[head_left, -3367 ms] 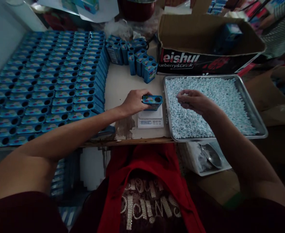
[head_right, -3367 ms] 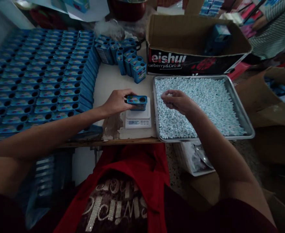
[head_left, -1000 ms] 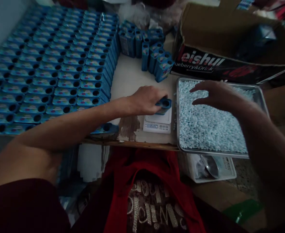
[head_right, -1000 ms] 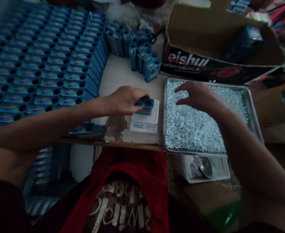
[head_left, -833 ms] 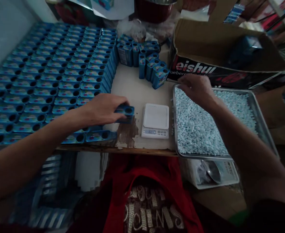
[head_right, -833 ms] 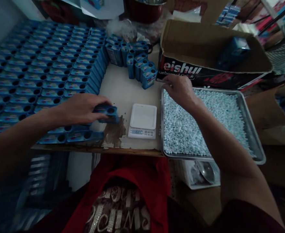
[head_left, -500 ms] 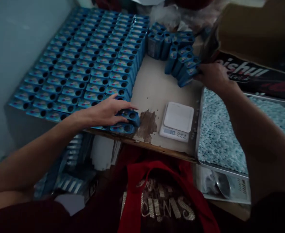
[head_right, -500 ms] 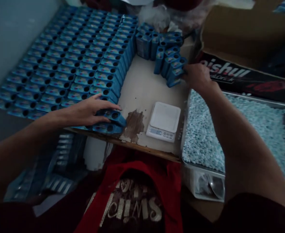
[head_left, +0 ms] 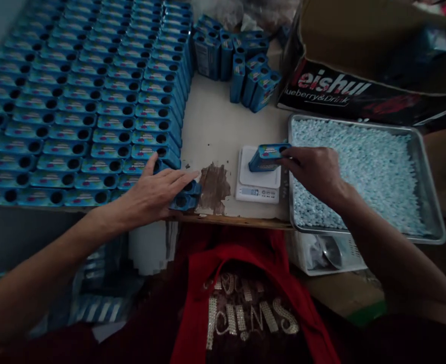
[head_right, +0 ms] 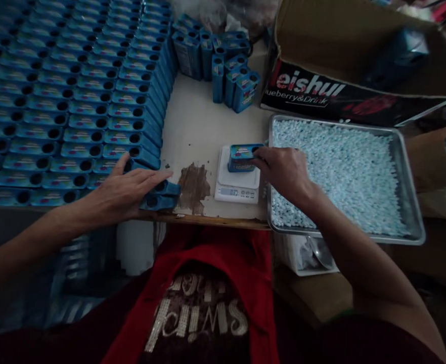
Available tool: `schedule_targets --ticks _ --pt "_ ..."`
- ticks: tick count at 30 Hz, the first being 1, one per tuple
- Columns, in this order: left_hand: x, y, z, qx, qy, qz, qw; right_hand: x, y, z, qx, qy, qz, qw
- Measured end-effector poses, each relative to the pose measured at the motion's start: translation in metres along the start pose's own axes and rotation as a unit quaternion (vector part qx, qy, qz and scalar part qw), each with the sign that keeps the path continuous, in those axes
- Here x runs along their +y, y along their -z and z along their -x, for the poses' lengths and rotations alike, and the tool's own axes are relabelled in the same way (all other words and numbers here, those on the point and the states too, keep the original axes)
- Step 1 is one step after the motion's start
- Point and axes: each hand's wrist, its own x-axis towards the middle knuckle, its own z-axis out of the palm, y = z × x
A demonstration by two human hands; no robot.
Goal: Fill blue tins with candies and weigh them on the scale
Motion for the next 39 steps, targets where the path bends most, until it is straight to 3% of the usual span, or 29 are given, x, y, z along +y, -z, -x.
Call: schedule_targets --ticks 5,9,12,14,17,19,23,29,33,39 --pt "0.002 0.012 -0.003 -0.043 -0.002 -0.010 0.999 0.000 -0.011 0.007 0.061 -0.003 -0.044 0.997" --pt "0.002 0.009 0.003 -0.040 0.010 0.007 0.999 0.016 0.005 0.011 0.111 -0.022 -0.172 0.979" --pt "-0.002 -0.003 0.010 -0.004 0.005 0.017 1.000 0.055 0.009 0.025 0.129 -0.100 -0.162 0.973" --pt "-0.007 -0.012 0.012 0.023 0.002 0.006 1.000 0.093 -0.002 0.041 0.111 -0.136 -0.111 0.978" --pt "-0.009 -0.018 0.013 0.030 0.001 -0.027 0.999 0.144 -0.032 0.065 0.063 -0.099 -0.036 0.992" --pt "-0.006 -0.016 0.014 0.025 0.001 -0.030 0.999 0.161 -0.052 0.073 0.031 -0.056 -0.016 0.998" --pt "0.002 -0.001 0.018 0.028 0.006 -0.010 1.000 0.158 -0.071 0.054 -0.008 -0.008 -0.008 1.000" --pt "0.004 0.040 0.009 0.056 -0.002 -0.027 0.998 0.140 -0.064 0.003 -0.031 0.095 0.003 0.995" --pt "0.009 0.059 -0.021 0.036 -0.020 -0.030 0.999 0.137 -0.066 0.002 -0.063 0.144 0.028 0.987" --pt "0.031 0.072 -0.085 -0.004 -0.042 -0.017 0.999 0.146 -0.049 0.027 -0.149 0.058 0.038 0.986"
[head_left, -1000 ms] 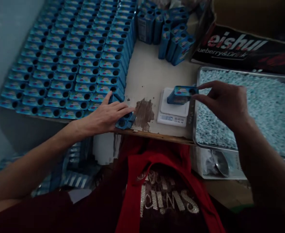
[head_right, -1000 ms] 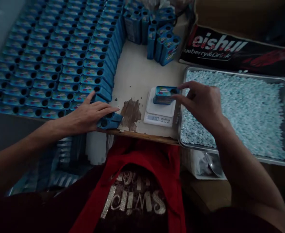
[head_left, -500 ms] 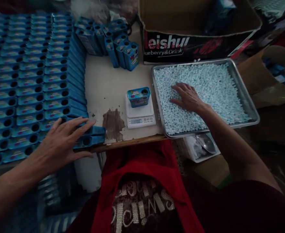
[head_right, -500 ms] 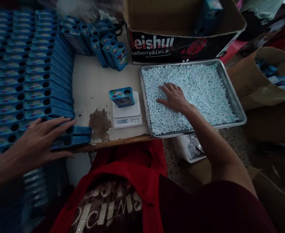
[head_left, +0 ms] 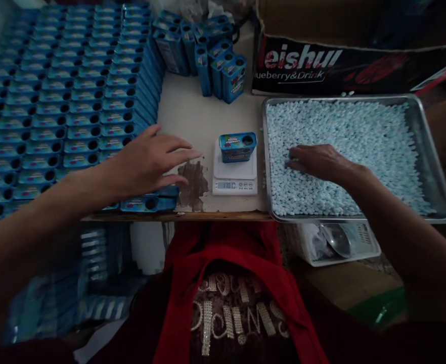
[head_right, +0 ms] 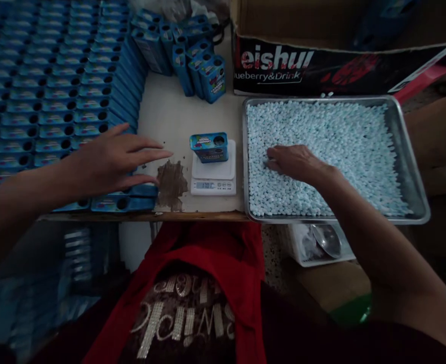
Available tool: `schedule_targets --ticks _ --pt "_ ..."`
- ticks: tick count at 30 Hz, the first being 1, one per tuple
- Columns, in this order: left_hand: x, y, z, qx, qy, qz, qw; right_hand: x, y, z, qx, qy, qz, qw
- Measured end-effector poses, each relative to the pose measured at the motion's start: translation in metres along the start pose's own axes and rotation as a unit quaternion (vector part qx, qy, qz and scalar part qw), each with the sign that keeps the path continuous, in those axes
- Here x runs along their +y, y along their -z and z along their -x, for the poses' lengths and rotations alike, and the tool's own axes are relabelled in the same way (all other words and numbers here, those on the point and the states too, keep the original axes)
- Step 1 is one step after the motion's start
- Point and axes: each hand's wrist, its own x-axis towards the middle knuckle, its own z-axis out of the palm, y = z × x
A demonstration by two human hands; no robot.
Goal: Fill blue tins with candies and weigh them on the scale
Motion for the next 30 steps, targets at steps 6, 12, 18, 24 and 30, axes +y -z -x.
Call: schedule_targets --ticks 6,12,18,24,30 --pt "-0.008 0.005 -0.044 0.062 0.058 0.157 0.984 0.017 0.017 0.021 0.126 -0.171 -0.467 0.859" --pt "-0.017 -0.002 -0.061 0.058 0.046 0.256 0.964 0.003 0.022 0.029 0.113 -0.185 -0.592 0.776" --pt "-0.018 -0.004 -0.063 0.053 0.043 0.293 0.954 -0.048 0.048 -0.009 0.181 -0.089 -0.631 0.749" --pt "-0.031 -0.007 -0.040 0.064 0.081 0.321 0.942 -0.131 0.062 -0.068 0.334 -0.066 -0.676 0.653" --pt "-0.039 -0.011 -0.023 0.066 0.090 0.312 0.944 -0.166 0.048 -0.085 0.377 0.008 -0.602 0.704"
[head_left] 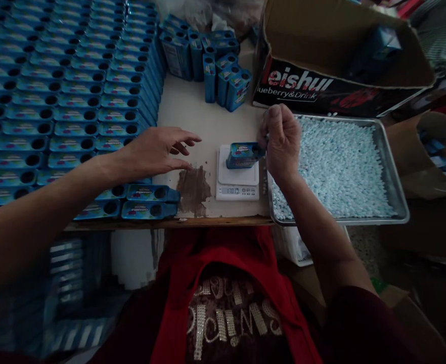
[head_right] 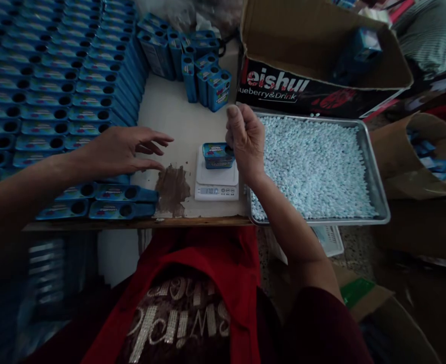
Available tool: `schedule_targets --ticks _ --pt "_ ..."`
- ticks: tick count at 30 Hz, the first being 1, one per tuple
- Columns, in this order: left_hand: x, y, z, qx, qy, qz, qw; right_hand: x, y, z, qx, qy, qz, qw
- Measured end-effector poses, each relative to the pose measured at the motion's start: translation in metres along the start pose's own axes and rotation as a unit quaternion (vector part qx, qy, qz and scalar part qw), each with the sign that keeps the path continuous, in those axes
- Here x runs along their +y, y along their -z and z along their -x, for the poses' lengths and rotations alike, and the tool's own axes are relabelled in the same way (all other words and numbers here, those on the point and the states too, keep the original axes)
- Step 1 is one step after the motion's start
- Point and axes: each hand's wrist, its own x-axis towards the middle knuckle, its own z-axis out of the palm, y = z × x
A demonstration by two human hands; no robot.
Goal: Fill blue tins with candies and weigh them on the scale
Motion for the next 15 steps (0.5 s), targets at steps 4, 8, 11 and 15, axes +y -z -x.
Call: schedule_targets --ticks 4,8,11,15 --pt "-0.004 0.000 -0.002 -0.009 -0.005 -0.001 1.000 0.001 0.002 0.003 -0.057 -0.033 0.116 0.991" --pt "-0.008 0.001 -0.004 -0.023 -0.010 0.001 1.000 -0.008 -0.002 0.006 -0.035 -0.005 0.176 0.984" --pt "-0.009 0.002 -0.005 -0.023 -0.012 0.004 1.000 -0.018 -0.007 0.005 -0.023 0.018 0.174 0.984" --pt "-0.004 0.006 -0.007 -0.026 -0.009 -0.005 1.000 -0.028 0.015 -0.015 0.035 -0.004 0.052 0.998"
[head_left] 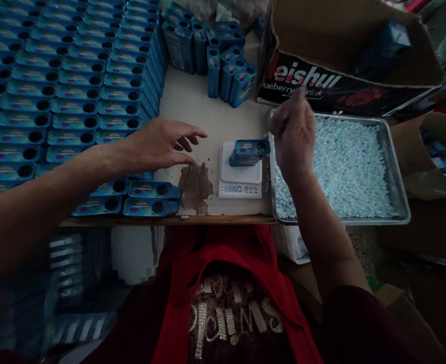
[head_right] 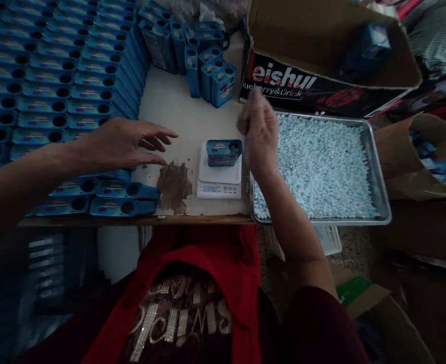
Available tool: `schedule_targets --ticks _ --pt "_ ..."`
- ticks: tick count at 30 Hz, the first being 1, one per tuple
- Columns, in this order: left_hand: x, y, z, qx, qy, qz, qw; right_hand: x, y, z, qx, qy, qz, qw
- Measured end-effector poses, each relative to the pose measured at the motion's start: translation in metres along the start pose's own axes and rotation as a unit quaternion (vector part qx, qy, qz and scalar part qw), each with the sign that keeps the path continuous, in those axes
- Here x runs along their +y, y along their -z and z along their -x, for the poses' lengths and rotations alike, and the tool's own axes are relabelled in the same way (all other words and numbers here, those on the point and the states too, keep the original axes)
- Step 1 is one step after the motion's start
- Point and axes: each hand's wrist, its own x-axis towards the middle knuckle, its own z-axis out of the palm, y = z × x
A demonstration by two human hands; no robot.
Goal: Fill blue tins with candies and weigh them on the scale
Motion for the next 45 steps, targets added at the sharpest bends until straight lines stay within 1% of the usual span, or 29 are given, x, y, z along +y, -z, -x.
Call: schedule_targets --ticks 2,3,5,7,8,10,12,13,15,18,20,21,23,26,28,30,32,34,36,37,41,45 --pt "0.004 0.003 0.001 0.000 0.004 -0.008 1.000 0.004 0.033 -0.016 0.046 -0.071 -0.055 0.995" --pt "0.006 0.005 0.002 0.002 0.007 -0.013 1.000 0.009 0.054 -0.023 0.053 -0.118 -0.044 0.991" --pt "0.010 0.009 0.004 0.008 0.014 -0.025 1.000 0.022 0.096 -0.028 0.087 -0.198 -0.003 0.976" --pt "0.012 0.011 0.003 0.010 0.022 -0.030 0.999 0.036 0.131 -0.023 0.078 -0.297 0.032 0.951" --pt "0.014 0.012 0.002 0.009 0.026 -0.027 0.999 0.042 0.144 -0.017 0.065 -0.349 0.044 0.934" --pt "0.017 0.010 -0.005 0.004 0.030 -0.013 0.999 0.049 0.160 -0.003 0.035 -0.429 0.063 0.900" --pt "0.021 0.006 -0.015 0.000 0.027 -0.001 1.000 0.050 0.165 0.007 0.009 -0.468 0.070 0.881" --pt "0.023 0.004 -0.020 -0.003 0.022 0.002 1.000 0.048 0.166 0.010 -0.001 -0.470 0.066 0.880" --pt "0.027 0.001 -0.029 -0.013 0.017 0.005 1.000 0.040 0.164 0.009 -0.033 -0.451 0.031 0.892" --pt "0.032 0.000 -0.035 -0.035 0.026 0.002 0.999 0.023 0.153 0.002 -0.134 -0.381 -0.030 0.914" --pt "0.033 0.002 -0.034 -0.039 0.041 -0.004 0.998 0.009 0.140 -0.004 -0.195 -0.341 -0.049 0.918" --pt "0.033 0.002 -0.033 -0.036 0.048 -0.007 0.998 0.003 0.131 -0.005 -0.209 -0.331 -0.050 0.919" --pt "0.034 0.002 -0.031 -0.028 0.056 -0.013 0.998 -0.008 0.110 -0.008 -0.217 -0.329 -0.055 0.917" --pt "0.036 -0.001 -0.030 -0.026 0.050 -0.015 0.998 -0.018 0.081 -0.011 -0.234 -0.329 -0.064 0.913" --pt "0.037 -0.003 -0.030 -0.035 0.042 -0.016 0.998 -0.020 0.068 -0.014 -0.253 -0.318 -0.069 0.911" --pt "0.035 -0.003 -0.031 -0.043 0.037 -0.021 0.998 -0.023 0.060 -0.019 -0.280 -0.306 -0.063 0.908" --pt "0.031 -0.003 -0.032 -0.042 0.038 -0.025 0.998 -0.027 0.056 -0.023 -0.319 -0.267 -0.031 0.909" --pt "0.026 -0.002 -0.033 -0.036 0.041 -0.020 0.998 -0.033 0.054 -0.027 -0.357 -0.194 0.049 0.912" --pt "0.020 -0.001 -0.033 -0.034 0.044 -0.009 0.998 -0.037 0.051 -0.030 -0.370 -0.113 0.141 0.911" --pt "0.017 -0.001 -0.033 -0.035 0.044 -0.004 0.998 -0.038 0.050 -0.030 -0.367 -0.084 0.172 0.910" --pt "0.008 -0.001 -0.033 -0.043 0.036 -0.005 0.998 -0.034 0.048 -0.030 -0.363 -0.030 0.209 0.908" --pt "0.004 0.000 -0.032 -0.052 0.032 -0.023 0.998 -0.037 0.044 -0.025 -0.374 0.017 0.316 0.872"
